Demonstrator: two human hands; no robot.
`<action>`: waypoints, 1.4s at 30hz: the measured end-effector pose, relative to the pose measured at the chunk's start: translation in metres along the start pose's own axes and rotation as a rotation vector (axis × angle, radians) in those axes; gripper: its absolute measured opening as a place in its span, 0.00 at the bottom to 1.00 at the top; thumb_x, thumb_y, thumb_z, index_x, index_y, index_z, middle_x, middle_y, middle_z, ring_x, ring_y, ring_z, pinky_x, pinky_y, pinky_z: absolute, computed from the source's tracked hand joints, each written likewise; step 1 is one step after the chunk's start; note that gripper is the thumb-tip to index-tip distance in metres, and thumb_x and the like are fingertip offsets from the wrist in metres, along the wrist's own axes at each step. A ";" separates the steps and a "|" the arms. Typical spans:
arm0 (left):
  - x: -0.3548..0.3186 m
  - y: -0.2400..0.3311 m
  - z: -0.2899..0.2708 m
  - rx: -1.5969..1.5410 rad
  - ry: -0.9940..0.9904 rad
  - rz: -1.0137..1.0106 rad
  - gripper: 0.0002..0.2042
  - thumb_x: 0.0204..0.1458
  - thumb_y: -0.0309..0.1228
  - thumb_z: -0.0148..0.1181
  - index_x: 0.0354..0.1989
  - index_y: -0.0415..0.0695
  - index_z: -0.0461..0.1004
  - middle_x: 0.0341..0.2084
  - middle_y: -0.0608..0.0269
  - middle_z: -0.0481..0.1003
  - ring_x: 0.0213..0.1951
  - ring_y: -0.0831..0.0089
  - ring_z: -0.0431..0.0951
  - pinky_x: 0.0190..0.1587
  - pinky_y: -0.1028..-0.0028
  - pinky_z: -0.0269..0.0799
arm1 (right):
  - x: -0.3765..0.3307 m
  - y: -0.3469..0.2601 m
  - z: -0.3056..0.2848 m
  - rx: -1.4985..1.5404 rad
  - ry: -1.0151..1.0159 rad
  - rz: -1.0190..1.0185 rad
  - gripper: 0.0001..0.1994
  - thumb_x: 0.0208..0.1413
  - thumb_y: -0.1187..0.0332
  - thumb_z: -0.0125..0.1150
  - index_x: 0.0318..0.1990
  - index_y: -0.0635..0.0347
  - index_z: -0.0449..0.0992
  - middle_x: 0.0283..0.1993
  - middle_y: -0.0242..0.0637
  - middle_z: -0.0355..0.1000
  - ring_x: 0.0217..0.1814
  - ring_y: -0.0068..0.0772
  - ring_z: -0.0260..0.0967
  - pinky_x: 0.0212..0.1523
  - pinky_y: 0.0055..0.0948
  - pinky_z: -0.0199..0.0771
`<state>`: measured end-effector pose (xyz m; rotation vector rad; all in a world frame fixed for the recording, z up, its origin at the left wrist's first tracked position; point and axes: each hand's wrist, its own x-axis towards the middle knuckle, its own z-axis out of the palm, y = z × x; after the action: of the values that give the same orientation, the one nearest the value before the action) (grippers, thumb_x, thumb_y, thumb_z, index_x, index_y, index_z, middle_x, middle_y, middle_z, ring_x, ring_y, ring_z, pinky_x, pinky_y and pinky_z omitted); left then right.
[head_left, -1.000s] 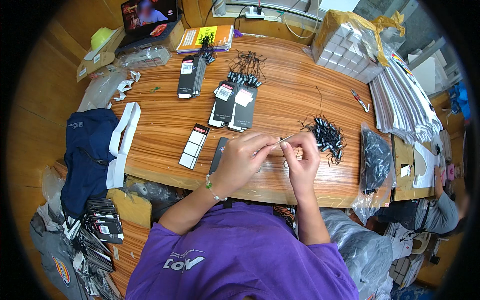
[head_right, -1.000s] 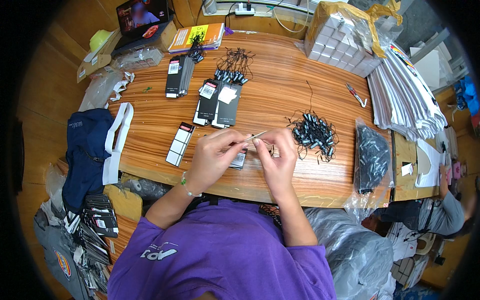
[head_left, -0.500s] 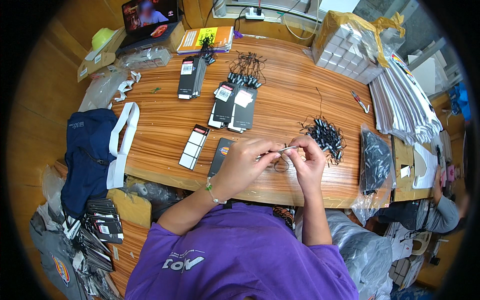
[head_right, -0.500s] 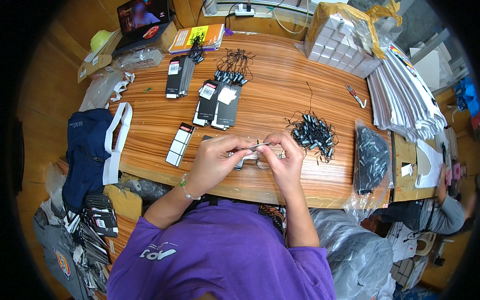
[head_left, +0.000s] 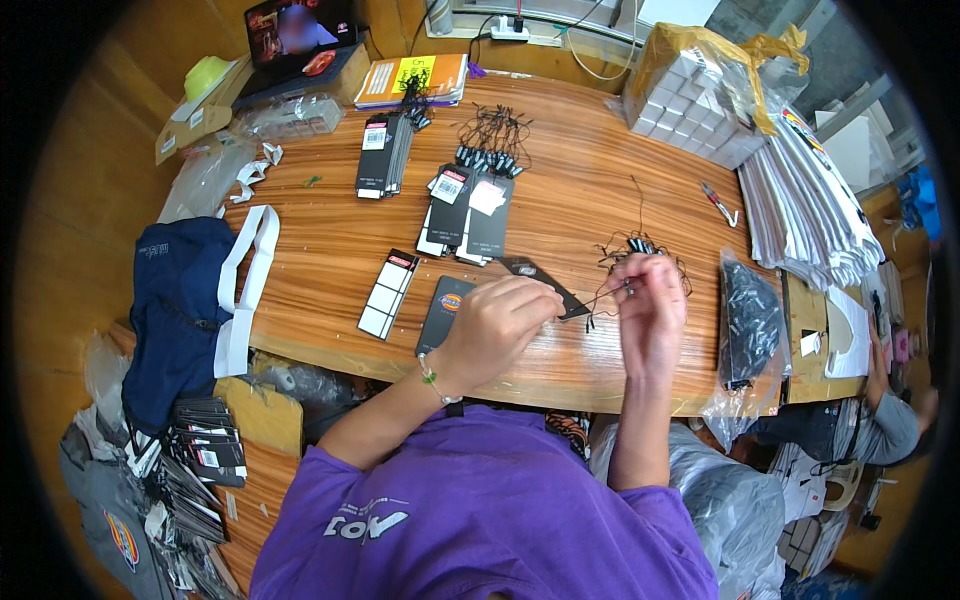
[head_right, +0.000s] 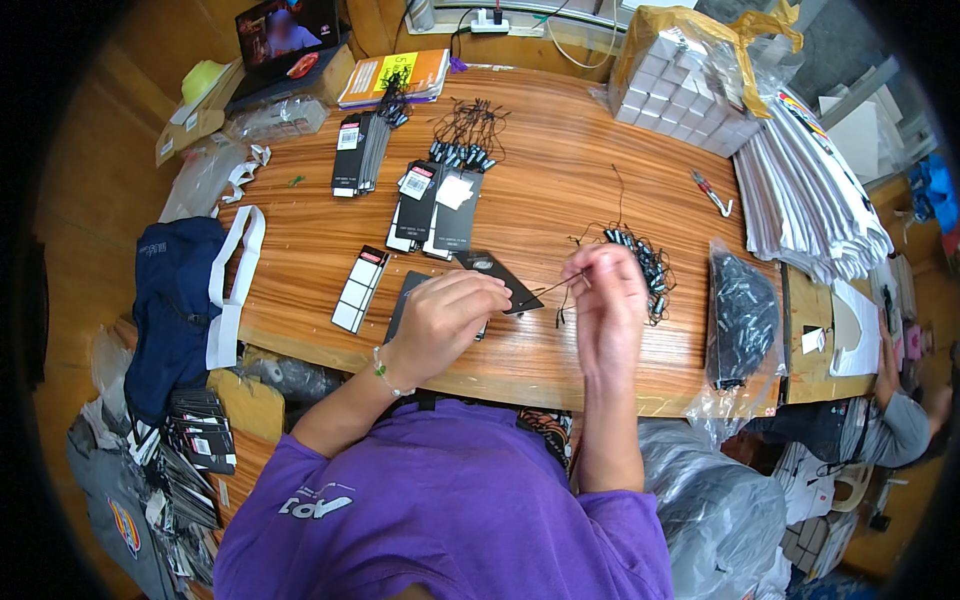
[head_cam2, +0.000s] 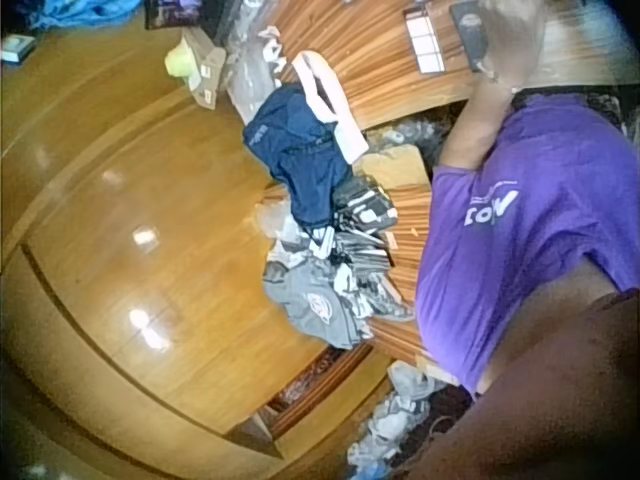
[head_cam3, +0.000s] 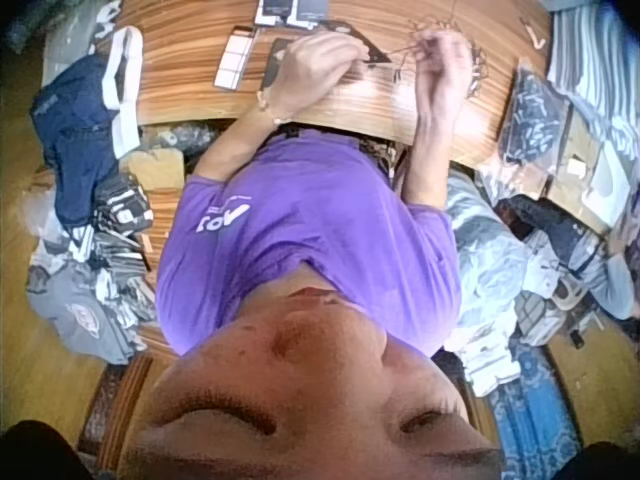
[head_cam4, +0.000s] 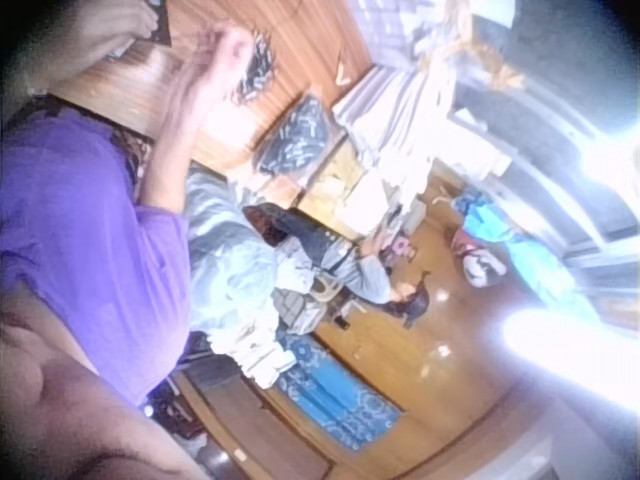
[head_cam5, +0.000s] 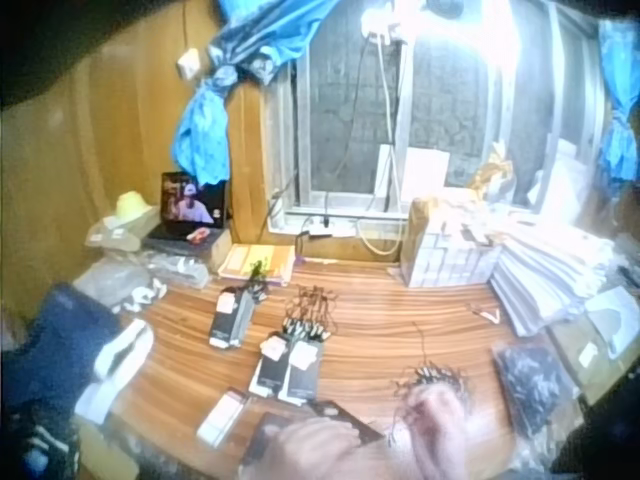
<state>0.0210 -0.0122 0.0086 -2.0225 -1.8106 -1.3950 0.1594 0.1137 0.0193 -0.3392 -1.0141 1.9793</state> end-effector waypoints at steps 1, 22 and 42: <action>-0.003 0.000 -0.002 -0.062 -0.049 -0.092 0.09 0.40 0.22 0.61 0.32 0.41 0.74 0.30 0.61 0.76 0.36 0.63 0.77 0.37 0.71 0.73 | 0.003 -0.004 -0.003 0.097 -0.058 -0.044 0.05 0.57 0.69 0.51 0.35 0.60 0.67 0.31 0.36 0.65 0.35 0.29 0.61 0.42 0.28 0.64; -0.063 -0.107 -0.103 0.281 -0.202 -0.568 0.22 0.32 0.24 0.68 0.42 0.38 0.72 0.38 0.61 0.70 0.42 0.66 0.71 0.47 0.71 0.67 | -0.020 -0.023 -0.002 -0.312 -0.065 0.045 0.04 0.54 0.74 0.53 0.35 0.65 0.69 0.23 0.31 0.64 0.24 0.19 0.58 0.27 0.18 0.58; -0.005 0.013 -0.023 -0.599 0.027 -0.651 0.08 0.45 0.18 0.60 0.34 0.35 0.72 0.30 0.62 0.75 0.32 0.80 0.76 0.32 0.84 0.74 | -0.032 0.017 0.037 -1.059 -0.195 -0.498 0.07 0.44 0.83 0.58 0.31 0.66 0.69 0.26 0.37 0.69 0.25 0.26 0.67 0.26 0.21 0.66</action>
<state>0.0196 -0.0331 0.0249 -1.6280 -2.3763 -2.3615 0.1471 0.0639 0.0257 -0.3967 -2.0003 0.9110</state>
